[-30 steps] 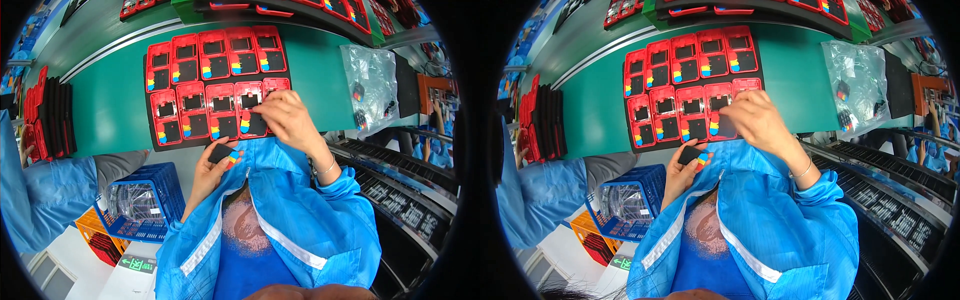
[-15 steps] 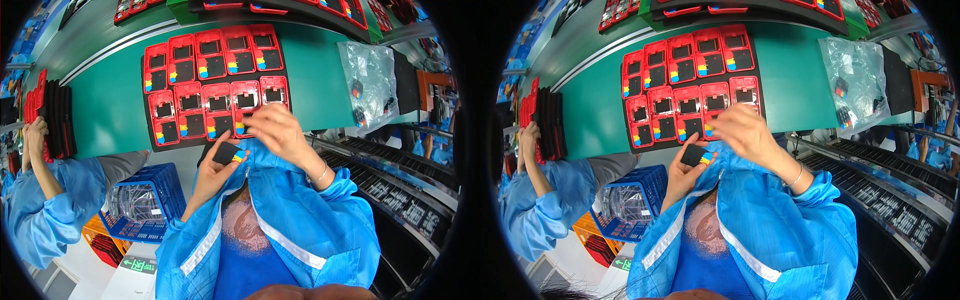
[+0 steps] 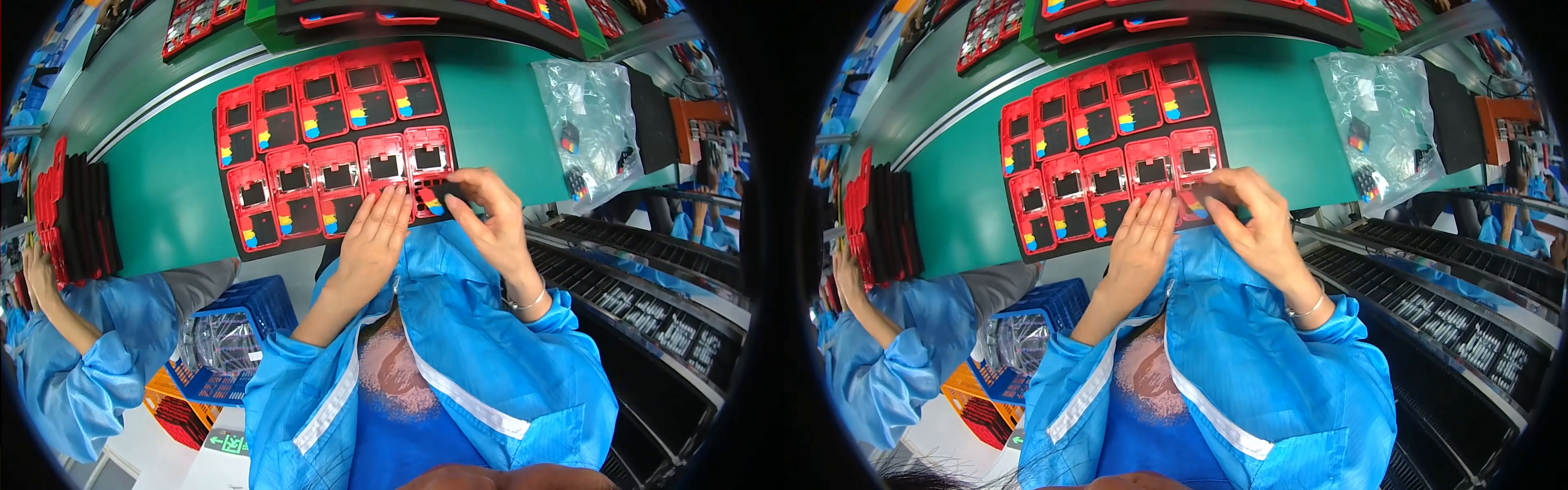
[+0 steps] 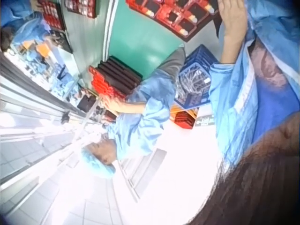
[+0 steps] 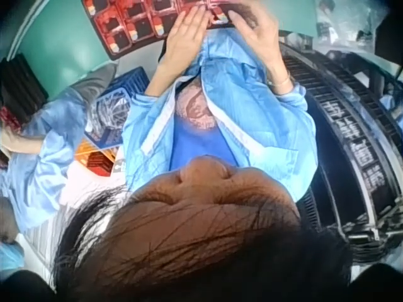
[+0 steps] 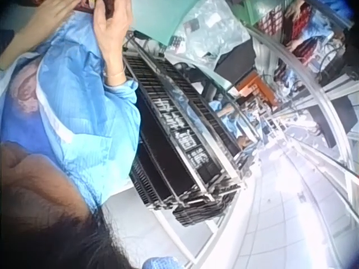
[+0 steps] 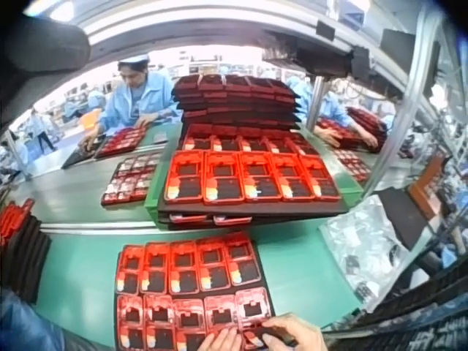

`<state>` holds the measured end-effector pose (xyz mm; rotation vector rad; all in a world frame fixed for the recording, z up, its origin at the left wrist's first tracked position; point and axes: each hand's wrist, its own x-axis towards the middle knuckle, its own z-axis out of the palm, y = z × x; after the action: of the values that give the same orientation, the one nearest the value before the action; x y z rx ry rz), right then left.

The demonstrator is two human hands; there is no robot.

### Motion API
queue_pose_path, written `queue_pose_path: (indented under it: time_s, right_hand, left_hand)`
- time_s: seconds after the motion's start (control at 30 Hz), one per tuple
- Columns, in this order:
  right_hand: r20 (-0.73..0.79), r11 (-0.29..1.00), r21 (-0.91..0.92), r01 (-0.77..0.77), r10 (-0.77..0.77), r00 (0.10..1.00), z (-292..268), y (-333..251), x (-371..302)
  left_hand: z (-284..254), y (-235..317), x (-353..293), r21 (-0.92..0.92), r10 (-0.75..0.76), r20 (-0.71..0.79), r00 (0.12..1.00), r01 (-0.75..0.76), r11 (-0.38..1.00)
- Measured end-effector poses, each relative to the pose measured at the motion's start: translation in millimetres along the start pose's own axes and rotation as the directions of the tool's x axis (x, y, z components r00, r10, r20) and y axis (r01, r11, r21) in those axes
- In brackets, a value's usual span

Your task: The person inserts phone keypads into phone front cases on a tray by hand, presses them into place, and stacks the tray onto the conveyor belt. The person then retrieves a bag of keypads from a basket and installs keypads into another tray of phone cases.

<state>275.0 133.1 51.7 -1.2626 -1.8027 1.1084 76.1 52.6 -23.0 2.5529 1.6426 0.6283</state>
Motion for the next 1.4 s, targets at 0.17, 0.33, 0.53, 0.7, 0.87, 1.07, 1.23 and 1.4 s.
queue_pose_path:
  time_s: [0.17,0.33,0.53,0.7,0.87,1.07,1.23,1.4]
  right_hand:
    - [-0.127,0.878,-0.427,0.215,-0.294,0.947,19,29,2]
    - [-0.111,0.691,-0.671,0.271,-0.454,0.884,20,35,3]
    - [-0.037,0.630,-0.650,0.426,-0.586,0.810,15,42,-6]
    - [0.190,0.513,-0.715,0.475,-0.511,0.838,15,41,-20]
    - [0.219,0.426,-0.770,0.475,-0.524,0.823,23,41,-29]
    - [0.154,0.536,-0.691,0.485,-0.546,0.823,7,35,-29]
    - [0.102,0.553,-0.695,0.459,-0.556,0.825,-10,45,-26]
    - [0.124,0.497,-0.742,0.451,-0.559,0.820,-7,47,-28]
  left_hand:
    - [1,3,2,0.002,-0.016,-0.019,1.000,0.016,1.000]
    - [6,9,5,0.049,-0.133,-0.040,0.990,0.135,0.990]
    - [6,4,3,0.065,-0.107,-0.017,0.994,0.108,0.992]
    - [1,5,8,0.089,-0.093,0.000,0.996,0.093,0.992]
    - [-5,11,10,-0.032,-0.142,-0.006,0.990,0.142,0.989]
    - [0,14,35,-0.055,0.062,0.079,0.995,-0.058,0.997]
    - [2,11,42,0.052,0.100,0.077,0.992,-0.104,0.993]
    - [3,11,44,0.152,0.157,0.111,0.981,-0.172,0.973]
